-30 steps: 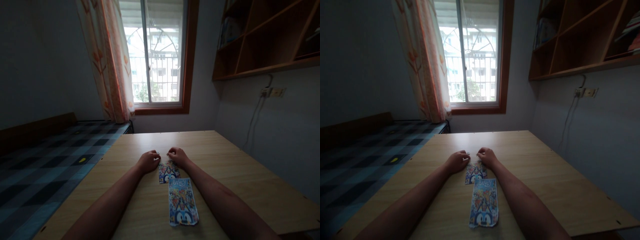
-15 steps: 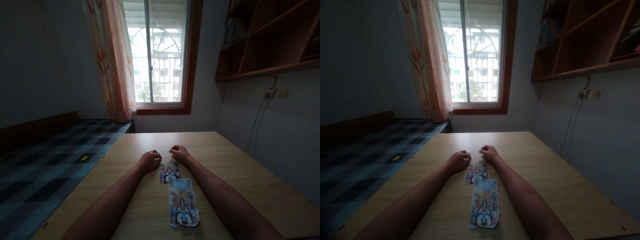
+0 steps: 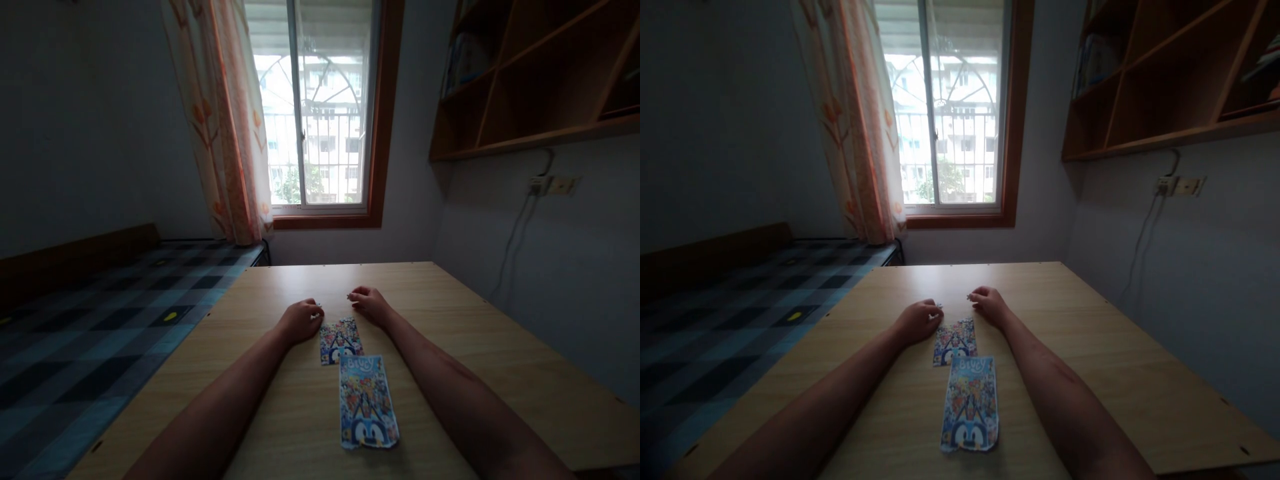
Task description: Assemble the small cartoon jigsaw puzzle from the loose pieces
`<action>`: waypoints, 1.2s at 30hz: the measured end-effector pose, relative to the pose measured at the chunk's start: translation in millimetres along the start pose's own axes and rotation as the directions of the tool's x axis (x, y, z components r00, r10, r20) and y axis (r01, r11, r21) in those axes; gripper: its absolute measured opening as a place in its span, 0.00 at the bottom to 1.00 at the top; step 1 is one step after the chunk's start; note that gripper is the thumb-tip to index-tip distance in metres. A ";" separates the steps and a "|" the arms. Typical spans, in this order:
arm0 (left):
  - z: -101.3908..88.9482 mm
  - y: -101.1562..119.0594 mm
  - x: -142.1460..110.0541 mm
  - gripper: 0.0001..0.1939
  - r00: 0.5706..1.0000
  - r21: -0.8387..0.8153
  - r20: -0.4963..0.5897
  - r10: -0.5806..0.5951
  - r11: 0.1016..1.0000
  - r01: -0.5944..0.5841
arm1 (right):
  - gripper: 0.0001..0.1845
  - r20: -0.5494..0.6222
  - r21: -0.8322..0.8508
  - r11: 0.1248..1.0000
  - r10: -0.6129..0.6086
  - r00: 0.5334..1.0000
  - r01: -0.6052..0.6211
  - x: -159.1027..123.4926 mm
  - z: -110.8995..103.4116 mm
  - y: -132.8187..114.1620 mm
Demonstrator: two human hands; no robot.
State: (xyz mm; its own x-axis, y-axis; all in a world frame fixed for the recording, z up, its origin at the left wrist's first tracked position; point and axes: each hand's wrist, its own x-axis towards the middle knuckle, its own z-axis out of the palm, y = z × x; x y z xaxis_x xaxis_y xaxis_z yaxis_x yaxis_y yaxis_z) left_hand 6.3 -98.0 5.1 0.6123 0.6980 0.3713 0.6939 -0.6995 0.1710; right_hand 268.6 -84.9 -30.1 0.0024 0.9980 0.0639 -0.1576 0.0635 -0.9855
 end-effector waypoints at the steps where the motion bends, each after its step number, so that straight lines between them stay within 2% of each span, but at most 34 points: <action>1: 0.2 -0.2 0.1 0.11 1.000 0.004 0.000 0.004 1.000 -0.004 | 0.18 0.000 -0.017 1.000 -0.011 1.000 0.011 0.3 1.0 0.5; 6: 1.0 -0.7 -0.2 0.11 1.000 0.028 -0.007 0.015 1.000 -0.015 | 0.17 0.019 -0.126 0.984 -0.127 0.992 0.128 2.0 2.2 4.3; 11: 0.8 -0.1 -1.5 0.11 1.000 0.026 -0.009 0.005 1.000 -0.005 | 0.15 0.057 -0.305 0.923 -0.226 0.972 0.233 4.9 0.6 6.8; 17: -0.4 0.1 -0.8 0.10 1.000 0.013 -0.014 0.015 1.000 -0.014 | 0.12 0.102 -0.436 0.850 -0.278 0.955 0.294 7.1 1.6 9.6; 20: -1.0 0.1 -0.6 0.09 1.000 0.011 -0.006 0.012 1.000 -0.012 | 0.11 0.122 -0.533 0.784 -0.301 0.946 0.319 3.9 3.7 8.9; 24: -0.6 -0.6 -1.1 0.09 1.000 0.020 -0.010 0.009 1.000 -0.008 | 0.07 0.160 -0.670 0.650 -0.344 0.925 0.358 -9.1 10.6 1.3; 30: 0.5 -1.4 -0.7 0.09 0.999 0.038 -0.032 0.008 0.999 -0.007 | 0.05 0.255 -0.760 0.488 -0.382 0.888 0.429 -25.5 21.5 -8.4; 36: -0.3 0.1 -1.1 0.10 0.999 0.033 -0.052 0.008 0.999 -0.007 | 0.05 0.262 -0.769 0.453 -0.421 0.869 0.451 -26.0 21.8 -6.2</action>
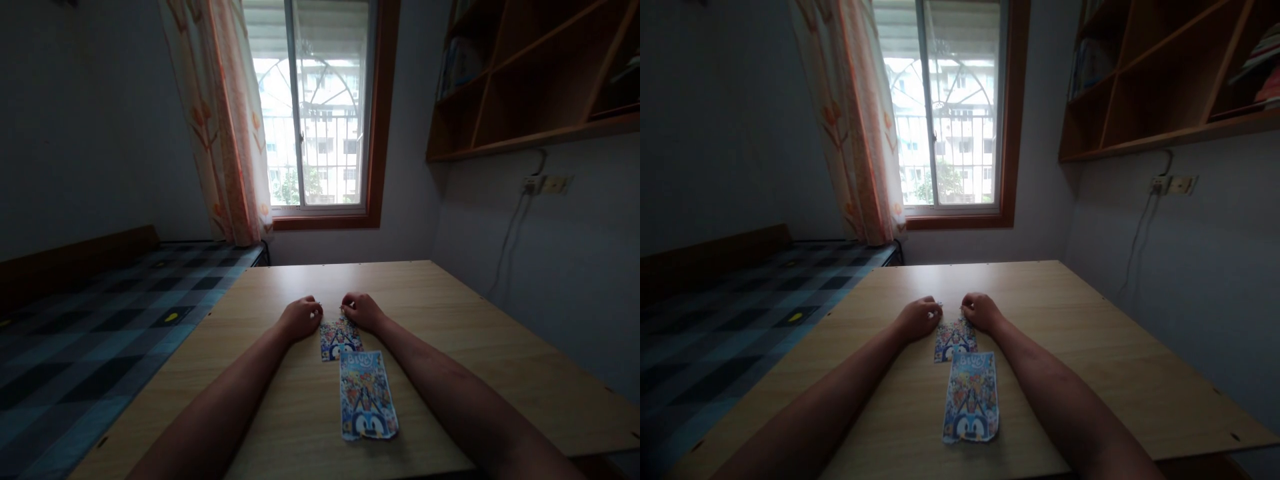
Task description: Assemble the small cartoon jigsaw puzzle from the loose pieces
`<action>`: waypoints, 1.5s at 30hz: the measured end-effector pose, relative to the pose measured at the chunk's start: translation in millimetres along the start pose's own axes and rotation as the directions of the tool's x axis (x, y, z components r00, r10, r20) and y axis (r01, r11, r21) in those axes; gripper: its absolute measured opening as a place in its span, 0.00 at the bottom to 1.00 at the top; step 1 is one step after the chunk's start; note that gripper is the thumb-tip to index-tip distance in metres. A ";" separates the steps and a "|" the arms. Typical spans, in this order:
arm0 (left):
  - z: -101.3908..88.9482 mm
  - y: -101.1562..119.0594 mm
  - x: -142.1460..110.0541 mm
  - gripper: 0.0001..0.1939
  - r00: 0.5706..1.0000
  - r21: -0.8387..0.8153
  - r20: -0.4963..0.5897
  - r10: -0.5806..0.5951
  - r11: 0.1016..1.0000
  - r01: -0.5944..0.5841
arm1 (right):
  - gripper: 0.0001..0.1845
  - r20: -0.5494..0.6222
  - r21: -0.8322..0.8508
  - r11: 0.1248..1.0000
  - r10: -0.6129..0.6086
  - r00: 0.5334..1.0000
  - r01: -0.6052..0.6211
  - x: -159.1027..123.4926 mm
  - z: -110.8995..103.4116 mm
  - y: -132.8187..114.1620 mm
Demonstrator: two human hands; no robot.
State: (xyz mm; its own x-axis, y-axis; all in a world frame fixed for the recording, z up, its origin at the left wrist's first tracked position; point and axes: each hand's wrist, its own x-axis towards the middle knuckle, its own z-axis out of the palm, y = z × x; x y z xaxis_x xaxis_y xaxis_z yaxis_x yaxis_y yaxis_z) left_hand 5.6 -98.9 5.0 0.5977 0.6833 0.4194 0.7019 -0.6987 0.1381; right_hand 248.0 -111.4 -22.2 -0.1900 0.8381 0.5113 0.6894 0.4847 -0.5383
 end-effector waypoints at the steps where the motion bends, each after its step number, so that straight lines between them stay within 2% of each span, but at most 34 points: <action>1: -0.3 0.4 -0.2 0.09 1.000 -0.004 -0.009 0.004 1.000 -0.004 | 0.05 -0.001 -0.002 1.000 -0.005 1.000 0.005 0.0 0.0 0.3; 5: -0.6 1.8 -0.1 0.08 0.999 -0.015 -0.042 0.016 1.000 -0.017 | 0.05 0.000 -0.019 1.000 -0.012 1.000 0.012 0.3 -0.3 0.2; 11: -0.3 -3.0 3.0 0.07 1.000 -0.012 -0.015 0.000 1.000 0.000 | 0.05 0.008 -0.038 0.999 -0.015 1.000 0.015 0.4 -0.9 -0.3; 16: -6.5 -21.3 6.1 0.09 0.975 -0.051 -0.191 -0.113 0.993 0.106 | 0.06 0.016 -0.054 0.998 -0.021 1.000 0.022 0.3 -1.1 0.8; 19: -8.1 -30.3 5.3 0.09 0.957 -0.076 -0.244 -0.156 0.987 0.142 | 0.06 0.011 -0.065 0.998 -0.020 1.000 0.021 0.0 -1.2 1.8; 28: -7.1 -20.4 -0.3 0.15 0.985 -0.073 -0.161 -0.057 0.996 0.046 | 0.06 -0.030 -0.140 0.990 -0.007 1.000 0.002 1.4 -0.1 6.3; 38: -7.6 -12.0 0.8 0.11 0.995 -0.100 -0.091 -0.048 0.994 0.038 | 0.08 -0.036 -0.089 0.995 -0.048 0.998 0.045 0.2 -1.5 5.1; 45: -4.7 -15.8 2.5 0.14 0.980 -0.007 -0.172 -0.103 0.995 0.103 | 0.08 -0.080 -0.057 0.996 -0.068 0.994 0.064 -2.8 -3.0 1.6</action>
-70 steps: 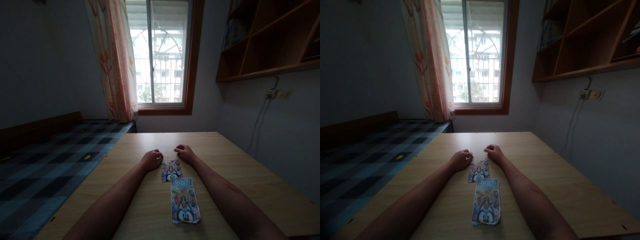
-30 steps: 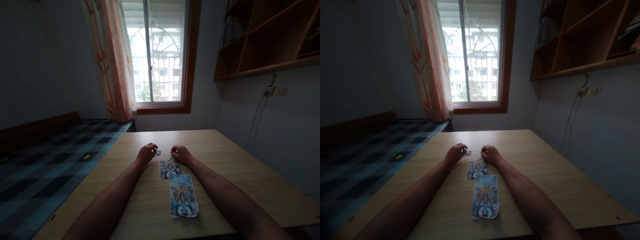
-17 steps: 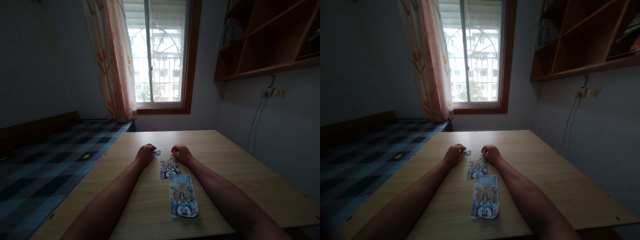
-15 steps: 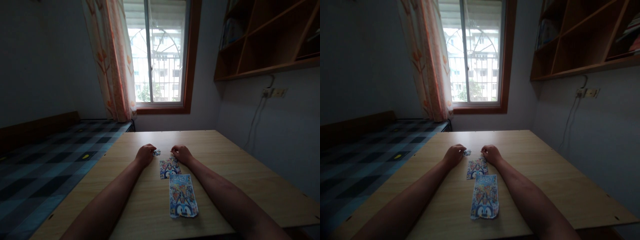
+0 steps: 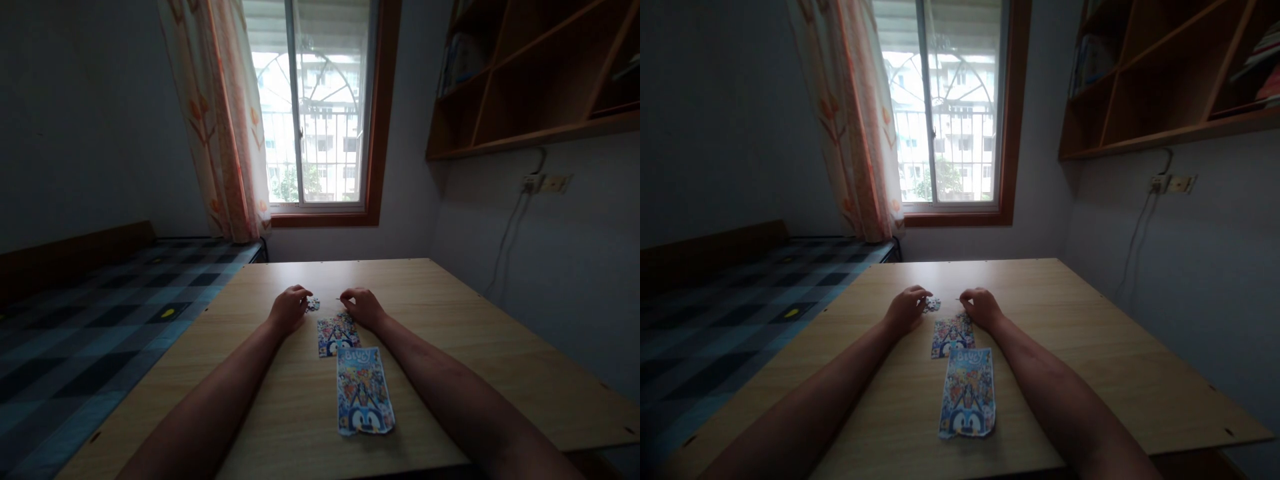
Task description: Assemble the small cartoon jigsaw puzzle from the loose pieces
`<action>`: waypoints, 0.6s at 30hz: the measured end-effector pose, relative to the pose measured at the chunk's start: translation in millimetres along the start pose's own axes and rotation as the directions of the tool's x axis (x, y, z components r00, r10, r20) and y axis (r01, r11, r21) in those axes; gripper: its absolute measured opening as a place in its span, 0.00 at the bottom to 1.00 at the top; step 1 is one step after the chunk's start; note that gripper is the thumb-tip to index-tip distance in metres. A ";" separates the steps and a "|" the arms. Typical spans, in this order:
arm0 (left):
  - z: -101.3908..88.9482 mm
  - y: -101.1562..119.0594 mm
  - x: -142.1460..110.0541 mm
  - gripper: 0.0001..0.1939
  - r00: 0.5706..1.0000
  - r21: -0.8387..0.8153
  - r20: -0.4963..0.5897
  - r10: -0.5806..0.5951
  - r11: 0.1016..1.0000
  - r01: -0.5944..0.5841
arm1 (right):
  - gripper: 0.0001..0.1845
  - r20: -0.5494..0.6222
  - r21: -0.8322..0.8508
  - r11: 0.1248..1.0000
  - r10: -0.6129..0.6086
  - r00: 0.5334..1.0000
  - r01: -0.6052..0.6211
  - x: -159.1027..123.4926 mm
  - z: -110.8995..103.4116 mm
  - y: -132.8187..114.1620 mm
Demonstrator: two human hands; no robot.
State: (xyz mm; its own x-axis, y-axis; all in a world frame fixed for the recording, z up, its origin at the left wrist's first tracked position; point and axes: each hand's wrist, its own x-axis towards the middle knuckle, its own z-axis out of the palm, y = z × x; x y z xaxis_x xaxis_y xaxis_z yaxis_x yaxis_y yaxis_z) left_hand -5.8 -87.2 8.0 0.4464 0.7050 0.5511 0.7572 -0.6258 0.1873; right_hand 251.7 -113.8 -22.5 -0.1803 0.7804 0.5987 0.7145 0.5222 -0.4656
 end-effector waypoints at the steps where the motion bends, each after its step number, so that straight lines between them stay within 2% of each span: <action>1: 0.1 -0.3 0.3 0.14 1.000 0.014 -0.012 -0.001 1.000 0.002 | 0.08 -0.007 -0.005 1.000 -0.016 1.000 0.016 -0.2 -0.7 -1.3; 4: -0.3 1.8 1.1 0.11 0.998 0.059 -0.034 0.045 0.997 -0.043 | 0.09 0.001 -0.048 0.996 -0.081 0.997 0.081 0.7 -3.1 -6.4; 9: -1.1 13.6 1.0 0.09 0.984 0.086 -0.010 0.178 0.980 -0.177 | 0.09 0.075 -0.124 0.978 -0.160 0.984 0.169 5.3 -5.8 -16.8; 18: -2.1 24.7 0.2 0.10 0.957 0.107 0.002 0.291 0.951 -0.289 | 0.09 0.061 -0.056 0.972 -0.225 0.972 0.229 4.0 -2.8 -30.7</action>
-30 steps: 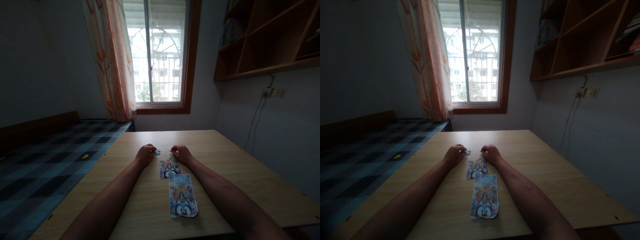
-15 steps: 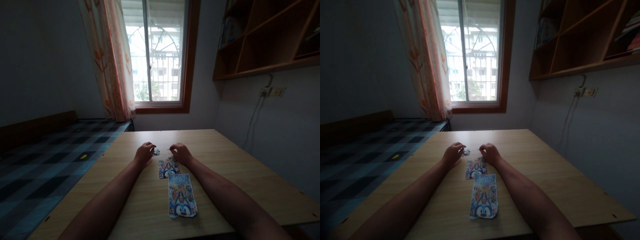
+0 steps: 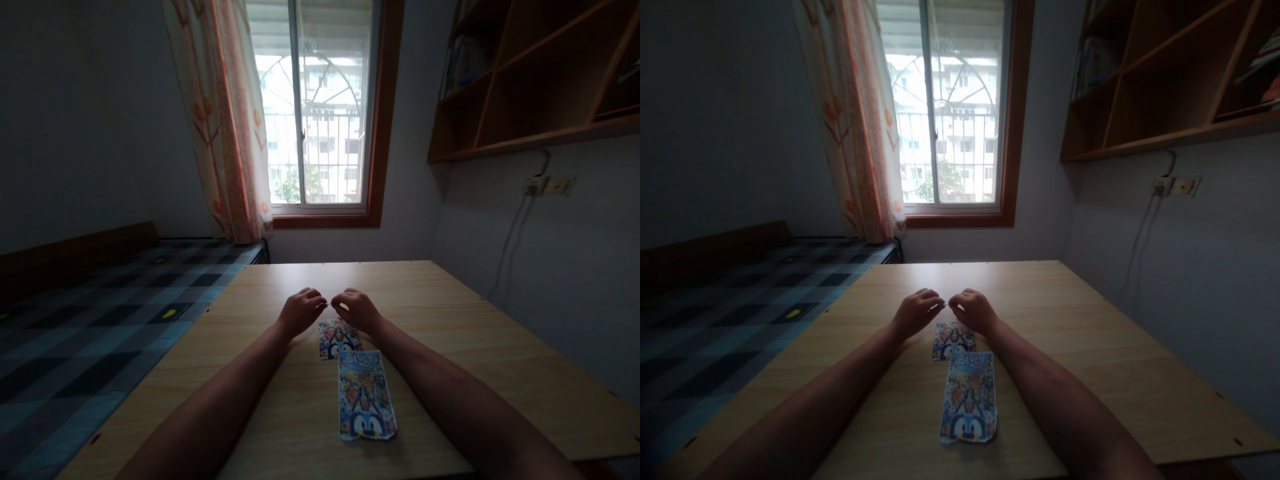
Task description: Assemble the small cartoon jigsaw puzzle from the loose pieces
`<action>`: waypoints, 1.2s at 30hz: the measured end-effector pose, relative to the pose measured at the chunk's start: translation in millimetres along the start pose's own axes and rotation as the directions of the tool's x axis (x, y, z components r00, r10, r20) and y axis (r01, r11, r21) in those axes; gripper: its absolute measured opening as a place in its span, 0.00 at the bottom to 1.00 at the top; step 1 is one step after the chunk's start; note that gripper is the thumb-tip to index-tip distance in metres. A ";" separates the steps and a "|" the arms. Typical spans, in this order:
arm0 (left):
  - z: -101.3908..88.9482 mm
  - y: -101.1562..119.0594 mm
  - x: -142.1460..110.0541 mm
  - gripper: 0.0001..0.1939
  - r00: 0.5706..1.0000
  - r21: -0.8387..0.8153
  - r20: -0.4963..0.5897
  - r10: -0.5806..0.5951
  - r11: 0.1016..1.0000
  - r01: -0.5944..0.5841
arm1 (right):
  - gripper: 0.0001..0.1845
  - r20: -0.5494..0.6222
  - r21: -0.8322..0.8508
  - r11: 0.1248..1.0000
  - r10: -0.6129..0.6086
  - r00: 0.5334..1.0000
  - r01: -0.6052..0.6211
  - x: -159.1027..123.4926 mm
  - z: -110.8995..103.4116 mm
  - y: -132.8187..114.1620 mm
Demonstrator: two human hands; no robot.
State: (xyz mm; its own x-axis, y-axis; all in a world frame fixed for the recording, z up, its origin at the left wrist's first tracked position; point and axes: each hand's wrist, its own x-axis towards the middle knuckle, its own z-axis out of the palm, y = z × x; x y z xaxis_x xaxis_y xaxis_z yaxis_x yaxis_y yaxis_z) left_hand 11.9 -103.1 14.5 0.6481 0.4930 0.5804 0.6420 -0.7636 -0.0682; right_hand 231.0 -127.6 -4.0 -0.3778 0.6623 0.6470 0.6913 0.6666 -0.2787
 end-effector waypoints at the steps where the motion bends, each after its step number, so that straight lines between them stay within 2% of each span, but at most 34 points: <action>1: 0.3 0.0 0.0 0.11 1.000 0.007 -0.010 0.007 1.000 -0.007 | 0.09 -0.005 0.006 1.000 0.002 1.000 -0.002 -0.2 0.7 -0.4; 9: 3.0 0.4 0.7 0.08 0.986 0.039 -0.107 0.126 0.992 -0.122 | 0.07 -0.111 0.045 0.997 -0.061 0.992 0.066 -2.2 8.7 5.7; 12: 1.9 1.7 1.5 0.08 0.989 0.081 -0.095 0.115 0.991 -0.107 | 0.06 -0.127 0.093 0.995 -0.010 0.992 0.022 -1.2 10.9 8.9; 14: 0.3 -0.2 1.0 0.08 0.994 0.116 -0.101 0.039 0.993 -0.028 | 0.08 -0.134 0.151 0.986 0.086 0.987 -0.065 -1.3 11.8 13.4; 17: -3.0 -9.4 -2.0 0.07 0.980 0.142 -0.124 -0.158 0.974 0.175 | 0.11 -0.108 0.198 0.961 0.218 0.970 -0.194 -4.0 10.9 22.3; 20: -6.8 -22.6 -6.2 0.07 0.924 0.140 -0.121 -0.363 0.915 0.378 | 0.11 -0.047 0.150 0.956 0.262 0.964 -0.252 -7.5 7.6 27.3; 22: -8.7 -29.4 -8.1 0.08 0.886 0.153 -0.102 -0.453 0.872 0.464 | 0.10 0.008 0.097 0.965 0.243 0.970 -0.242 -8.5 5.5 26.2; 24: -9.6 -32.2 -8.7 0.10 0.869 0.182 -0.071 -0.490 0.850 0.494 | 0.09 0.068 0.037 0.979 0.200 0.977 -0.203 -8.4 4.3 22.2; 28: -8.1 -27.3 -7.5 0.10 0.877 0.233 0.013 -0.481 0.854 0.465 | 0.09 0.144 -0.062 0.988 0.146 0.979 -0.138 -7.4 4.1 13.2; 32: -4.7 -21.3 -7.8 0.08 0.885 0.204 0.046 -0.463 0.872 0.445 | 0.09 0.159 -0.124 0.983 0.158 0.974 -0.139 -7.3 3.5 8.3; 36: -3.7 -21.0 -9.1 0.09 0.871 0.155 0.066 -0.487 0.867 0.473 | 0.09 0.193 -0.185 0.974 0.167 0.967 -0.132 -7.1 1.8 5.5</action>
State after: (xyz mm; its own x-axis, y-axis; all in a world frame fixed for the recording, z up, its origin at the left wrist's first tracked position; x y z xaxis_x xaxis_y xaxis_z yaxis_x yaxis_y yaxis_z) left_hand -9.0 -93.1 13.7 0.2789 0.8285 0.4856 0.9268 -0.3647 0.0899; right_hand 236.4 -128.1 -11.5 -0.3684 0.8178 0.4422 0.8367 0.4990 -0.2257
